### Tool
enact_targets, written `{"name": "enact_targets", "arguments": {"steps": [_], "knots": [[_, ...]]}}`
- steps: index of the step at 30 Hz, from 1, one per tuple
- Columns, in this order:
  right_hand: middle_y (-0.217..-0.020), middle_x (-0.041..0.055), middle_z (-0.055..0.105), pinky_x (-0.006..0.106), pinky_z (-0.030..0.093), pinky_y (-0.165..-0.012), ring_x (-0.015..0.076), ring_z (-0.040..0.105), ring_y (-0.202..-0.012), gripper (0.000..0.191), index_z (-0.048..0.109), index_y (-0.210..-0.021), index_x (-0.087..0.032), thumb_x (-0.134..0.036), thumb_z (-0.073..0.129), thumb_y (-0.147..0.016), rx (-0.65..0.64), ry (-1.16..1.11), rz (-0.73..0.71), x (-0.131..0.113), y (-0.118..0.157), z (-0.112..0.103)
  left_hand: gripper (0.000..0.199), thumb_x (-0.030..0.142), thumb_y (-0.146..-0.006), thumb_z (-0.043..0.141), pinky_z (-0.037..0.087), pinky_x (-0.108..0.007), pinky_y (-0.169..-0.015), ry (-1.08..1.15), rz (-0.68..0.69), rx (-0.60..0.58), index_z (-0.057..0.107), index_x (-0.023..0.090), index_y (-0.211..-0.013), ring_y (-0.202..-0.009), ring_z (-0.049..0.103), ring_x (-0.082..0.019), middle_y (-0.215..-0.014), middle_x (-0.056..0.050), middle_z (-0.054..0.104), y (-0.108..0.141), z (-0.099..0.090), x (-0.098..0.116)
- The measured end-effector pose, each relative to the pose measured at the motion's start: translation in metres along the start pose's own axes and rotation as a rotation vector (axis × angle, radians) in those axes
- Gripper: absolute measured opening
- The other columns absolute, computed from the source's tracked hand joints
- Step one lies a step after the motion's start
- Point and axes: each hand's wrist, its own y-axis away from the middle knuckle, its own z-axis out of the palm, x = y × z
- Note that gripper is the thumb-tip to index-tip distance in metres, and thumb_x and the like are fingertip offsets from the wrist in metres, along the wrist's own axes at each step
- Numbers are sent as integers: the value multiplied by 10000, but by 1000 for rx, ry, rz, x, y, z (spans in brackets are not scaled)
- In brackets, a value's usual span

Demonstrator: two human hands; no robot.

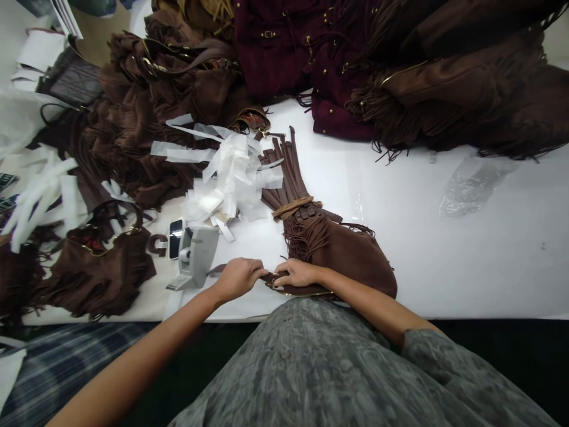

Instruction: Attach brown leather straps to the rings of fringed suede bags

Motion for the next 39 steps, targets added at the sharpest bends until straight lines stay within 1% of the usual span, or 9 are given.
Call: {"name": "enact_targets", "arguments": {"steps": [7, 14, 20, 22, 24, 27, 32, 36, 39], "knots": [[-594, -62, 481, 205, 338, -558, 80, 424, -573, 196, 616, -696, -117, -289, 673, -770, 4, -64, -20, -8, -5, 4, 389, 371, -973, 378, 342, -312, -634, -50, -39, 204, 590, 180, -709, -636, 537, -208, -626, -75, 582, -3, 2, 20], [-874, 8, 600, 235, 444, -709, 145, 543, -821, 312, 592, -893, -125, -200, 777, -653, 201, -111, -10, -24, -8, 29, 370, 429, -945, 427, 377, -360, -701, 90, 164, 85, 615, 193, -732, -624, 489, -211, -583, -59, 523, -32, -1, 30], [-690, -21, 587, 217, 415, -597, 122, 540, -660, 255, 630, -741, -119, -331, 764, -701, -158, -174, 76, -16, 2, 19, 474, 520, -918, 435, 372, -318, -635, 139, 104, 35, 601, 192, -619, -560, 492, -189, -521, -48, 516, -35, 6, 24], [-711, -28, 602, 211, 404, -605, 123, 552, -672, 338, 654, -806, -131, -405, 793, -667, -172, -112, 58, -17, 10, 16, 528, 569, -896, 453, 335, -280, -554, 146, 66, -16, 604, 186, -565, -495, 471, -163, -475, -30, 511, -23, 4, 22], [-833, -15, 634, 221, 414, -653, 147, 577, -758, 502, 642, -991, -163, -459, 819, -626, -87, 34, 18, -23, 21, 18, 535, 612, -845, 515, 298, -250, -501, 313, 4, -163, 636, 173, -564, -469, 460, -137, -488, -16, 556, -8, 0, 21], [-1088, 71, 613, 305, 422, -804, 226, 554, -971, 690, 576, -1157, -187, -511, 833, -604, 259, 380, -116, -36, 39, 31, 493, 622, -739, 641, 238, -230, -457, 846, -253, -296, 667, 142, -629, -446, 376, -90, -545, -8, 606, 14, -4, 22], [-931, 88, 603, 331, 381, -763, 214, 502, -868, 300, 625, -988, -166, -446, 610, -881, 658, 759, -283, -53, 61, 55, 503, 643, -691, 655, 118, -228, -420, 1315, -526, -121, 607, 142, -675, -396, 78, -51, -380, 138, 183, 33, -4, 34], [-842, 70, 601, 321, 359, -711, 200, 483, -803, 205, 613, -888, -170, -295, 472, -966, 762, 887, -328, -57, 64, 59, 474, 625, -697, 668, 135, -214, -412, 1323, -495, -55, 567, 162, -715, -392, 104, -48, -424, 140, 183, 40, -14, 52], [-796, 65, 593, 310, 369, -704, 192, 479, -768, 200, 585, -813, -171, -184, 443, -952, 743, 918, -384, -58, 66, 53, 420, 533, -710, 714, 246, -208, -427, 986, -375, 65, 625, 169, -900, -419, 319, -78, -493, 78, 423, 50, -28, 67]]}}
